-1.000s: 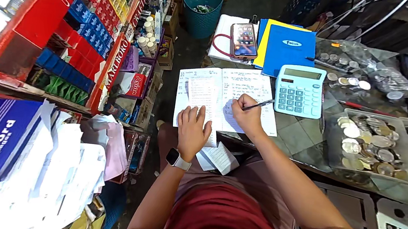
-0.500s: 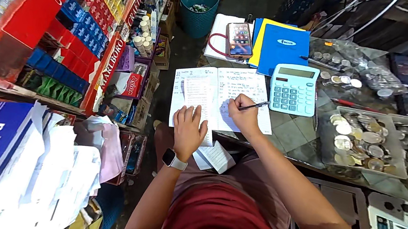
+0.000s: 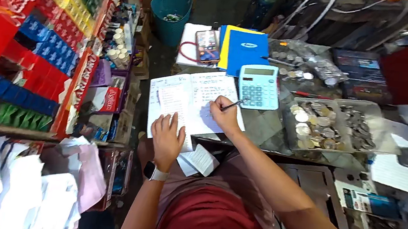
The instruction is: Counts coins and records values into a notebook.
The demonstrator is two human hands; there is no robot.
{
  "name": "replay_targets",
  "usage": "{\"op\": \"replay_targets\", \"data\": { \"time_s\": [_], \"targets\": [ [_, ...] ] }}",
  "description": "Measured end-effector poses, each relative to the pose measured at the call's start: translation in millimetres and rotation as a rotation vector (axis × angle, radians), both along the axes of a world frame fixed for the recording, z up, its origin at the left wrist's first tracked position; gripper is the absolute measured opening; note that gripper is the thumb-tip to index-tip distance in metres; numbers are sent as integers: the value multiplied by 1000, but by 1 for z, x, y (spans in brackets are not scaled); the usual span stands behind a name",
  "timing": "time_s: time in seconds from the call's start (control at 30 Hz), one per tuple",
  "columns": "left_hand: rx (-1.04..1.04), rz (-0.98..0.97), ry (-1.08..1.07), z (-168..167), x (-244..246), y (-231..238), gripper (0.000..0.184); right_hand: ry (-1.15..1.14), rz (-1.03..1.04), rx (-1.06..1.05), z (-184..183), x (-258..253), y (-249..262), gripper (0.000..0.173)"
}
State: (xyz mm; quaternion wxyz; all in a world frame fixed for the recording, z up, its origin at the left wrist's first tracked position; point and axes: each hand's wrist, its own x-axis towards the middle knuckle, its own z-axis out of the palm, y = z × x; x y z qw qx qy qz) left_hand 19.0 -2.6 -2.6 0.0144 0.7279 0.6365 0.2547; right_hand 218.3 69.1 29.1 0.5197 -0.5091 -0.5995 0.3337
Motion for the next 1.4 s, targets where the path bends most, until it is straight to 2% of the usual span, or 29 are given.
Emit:
{"op": "replay_targets", "data": {
  "time_s": [0.07,0.2,0.3,0.43,0.57,0.67,0.77,0.93,1.0,1.13,1.27,1.4],
  "targets": [
    [8,-4,-7,-1,-1,1,50,-193,-19,-37,21,32,6,20],
    [18,-1,0,-3,-4,0,53,-641,-261,-309,67,107,27,38],
    [28,-9,8,-2,-4,0,53,-811,-311,-441,69,133,37,47],
    [11,2,14,-2,-5,-1,53,-947,-243,-475,62,132,38,43],
    [8,-1,17,-1,-4,-1,53,-904,-250,-416,60,133,32,41],
    [11,-5,23,-1,-5,0,54,-831,-218,-264,56,127,22,36],
    [13,-8,25,-3,-5,0,54,-881,-190,-244,49,121,14,38],
    [7,-5,32,-3,-6,0,53,-881,-143,-133,41,108,-10,31],
    [19,-7,42,-4,-6,1,54,-866,-146,-166,37,111,-13,33],
    [21,-10,38,-3,-7,0,54,-818,-281,-259,41,123,-7,37],
    [37,-8,28,-1,-6,0,53,-878,-283,-228,38,127,-3,33],
    [29,-11,27,-2,-6,0,52,-831,-268,-208,39,125,-7,31]
  ]
}}
